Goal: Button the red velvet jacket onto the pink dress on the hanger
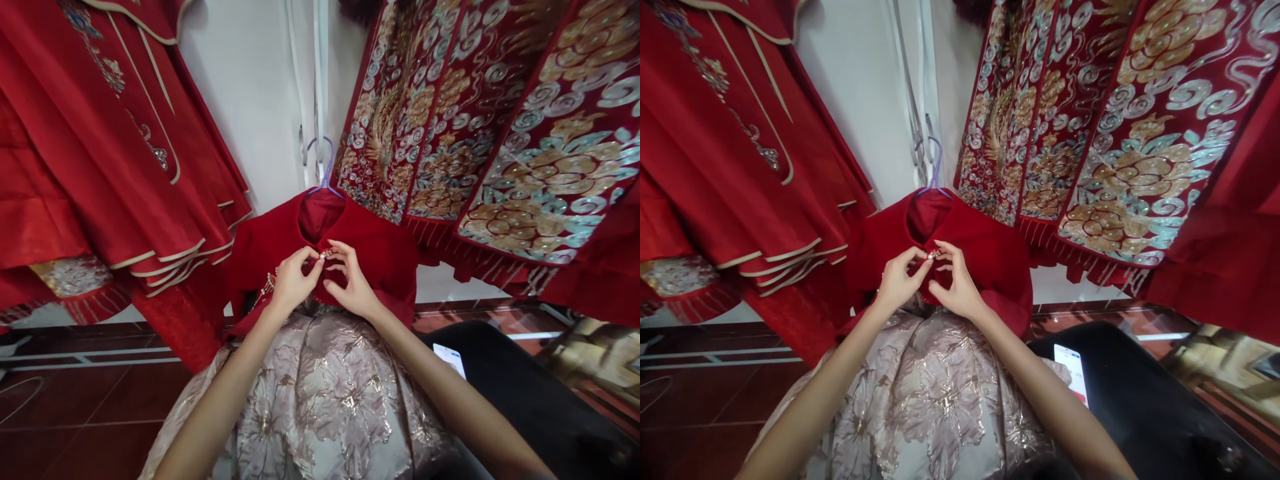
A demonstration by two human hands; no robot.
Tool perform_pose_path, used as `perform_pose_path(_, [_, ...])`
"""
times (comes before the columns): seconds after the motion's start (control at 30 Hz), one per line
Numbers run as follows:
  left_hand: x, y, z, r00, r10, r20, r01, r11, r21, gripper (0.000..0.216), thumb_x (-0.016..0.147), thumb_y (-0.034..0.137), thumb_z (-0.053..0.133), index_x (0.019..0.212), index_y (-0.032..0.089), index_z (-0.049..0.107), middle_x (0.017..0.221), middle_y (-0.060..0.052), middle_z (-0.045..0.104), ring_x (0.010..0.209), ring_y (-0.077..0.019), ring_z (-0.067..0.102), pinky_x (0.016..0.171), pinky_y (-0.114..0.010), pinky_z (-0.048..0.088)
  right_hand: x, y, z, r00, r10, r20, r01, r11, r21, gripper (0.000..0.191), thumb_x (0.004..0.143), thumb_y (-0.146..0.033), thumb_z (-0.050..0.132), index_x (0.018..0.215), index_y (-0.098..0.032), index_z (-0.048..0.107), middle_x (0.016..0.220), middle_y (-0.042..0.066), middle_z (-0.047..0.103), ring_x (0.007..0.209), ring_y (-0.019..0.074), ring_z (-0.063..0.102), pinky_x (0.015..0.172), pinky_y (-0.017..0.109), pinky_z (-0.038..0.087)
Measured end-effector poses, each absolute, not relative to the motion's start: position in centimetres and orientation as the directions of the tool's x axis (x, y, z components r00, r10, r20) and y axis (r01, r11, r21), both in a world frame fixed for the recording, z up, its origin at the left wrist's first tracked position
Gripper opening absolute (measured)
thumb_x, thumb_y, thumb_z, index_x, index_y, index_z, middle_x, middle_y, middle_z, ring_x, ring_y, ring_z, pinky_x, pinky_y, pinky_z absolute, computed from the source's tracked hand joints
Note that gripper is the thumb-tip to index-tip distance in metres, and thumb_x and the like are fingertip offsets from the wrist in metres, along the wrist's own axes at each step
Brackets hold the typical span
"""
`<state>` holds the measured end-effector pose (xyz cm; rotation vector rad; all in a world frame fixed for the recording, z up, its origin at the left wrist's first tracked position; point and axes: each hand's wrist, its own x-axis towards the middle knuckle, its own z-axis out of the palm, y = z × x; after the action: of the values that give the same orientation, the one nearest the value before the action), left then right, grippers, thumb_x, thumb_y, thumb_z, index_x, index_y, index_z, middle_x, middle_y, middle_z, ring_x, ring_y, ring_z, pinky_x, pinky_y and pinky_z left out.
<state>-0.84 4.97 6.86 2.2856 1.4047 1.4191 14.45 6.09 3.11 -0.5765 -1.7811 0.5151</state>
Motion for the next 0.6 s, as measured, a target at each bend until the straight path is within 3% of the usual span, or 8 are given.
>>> perform_pose_path(0.07, [-1.1, 5.3, 6.4, 0.107, 0.769, 0.631, 0.572, -0.566, 0.594, 0.014, 0.086, 0.03, 0.052, 0.088, 0.02, 0.062, 0.092, -0.002, 0.07, 0.083, -0.0153, 0.064, 0.079, -0.026, 0.049, 15.1, 5.0, 2.2, -0.346, 0.569, 0.746, 0.241, 0.822, -0.515, 0.09, 0.07, -0.018, 0.066, 0.146, -0.026, 0.019, 0.148, 0.014, 0.029, 0.133, 0.0282, 0.036, 0.105, 0.048, 0.041])
perform_pose_path(0.17, [-2.0, 5.7, 6.4, 0.119, 0.806, 0.58, 0.54, -0.543, 0.643, 0.017, 0.085, 0.033, 0.055, 0.089, 0.019, 0.064, 0.092, -0.003, 0.071, 0.082, -0.016, 0.065, 0.079, -0.028, 0.05, 16.3, 4.3, 1.3, -0.424, 0.565, 0.708, 0.376, 0.821, -0.429, 0.085, 0.072, -0.008, 0.057, 0.147, -0.029, 0.024, 0.154, 0.009, 0.022, 0.139, 0.0283, 0.028, 0.111, 0.051, 0.031])
perform_pose_path(0.23, [-2.5, 5.8, 6.5, 0.115, 0.824, 0.555, 0.538, -0.522, 0.662, 0.021, 0.085, 0.035, 0.055, 0.091, 0.018, 0.065, 0.092, -0.004, 0.071, 0.082, -0.0166, 0.065, 0.079, -0.029, 0.05, 17.0, 4.4, 1.1, -0.368, 0.605, 0.706, 0.375, 0.791, -0.483, 0.072, 0.073, -0.002, 0.048, 0.14, -0.028, 0.038, 0.144, 0.007, 0.041, 0.13, 0.0246, 0.042, 0.108, 0.047, 0.036])
perform_pose_path(0.33, [-3.2, 5.5, 6.6, 0.169, 0.837, 0.52, 0.518, -0.524, 0.676, 0.024, 0.086, 0.038, 0.054, 0.091, 0.017, 0.065, 0.092, -0.005, 0.07, 0.084, -0.0169, 0.065, 0.081, -0.031, 0.051, 17.6, 4.8, 1.5, -0.241, 0.705, 0.667, 0.268, 0.709, -0.652, 0.043, 0.076, -0.006, 0.048, 0.114, -0.023, 0.059, 0.109, 0.005, 0.065, 0.102, 0.0204, 0.062, 0.094, 0.038, 0.048])
perform_pose_path(0.47, [-4.0, 4.7, 6.4, 0.416, 0.845, 0.336, 0.474, -0.517, 0.713, 0.032, 0.083, 0.036, 0.059, 0.109, 0.018, 0.063, 0.11, -0.009, 0.066, 0.079, -0.0141, 0.065, 0.076, -0.031, 0.053, 17.9, 4.4, 2.5, -0.12, 0.806, 0.58, 0.124, 0.592, -0.797, 0.008, 0.08, -0.022, 0.058, 0.087, -0.019, 0.06, 0.086, 0.002, 0.068, 0.081, 0.019, 0.065, 0.078, 0.032, 0.052])
perform_pose_path(0.6, [-4.0, 4.7, 4.9, 0.51, 0.828, 0.235, 0.478, -0.499, 0.723, 0.056, 0.08, 0.037, 0.063, 0.131, 0.018, 0.049, 0.131, -0.016, 0.051, 0.093, -0.0173, 0.065, 0.082, -0.034, 0.054, 17.8, 3.2, 3.5, -0.107, 0.824, 0.557, 0.05, 0.564, -0.824, 0.015, 0.082, -0.029, 0.06, 0.094, -0.02, 0.059, 0.094, 0.004, 0.069, 0.088, 0.0191, 0.066, 0.081, 0.032, 0.052])
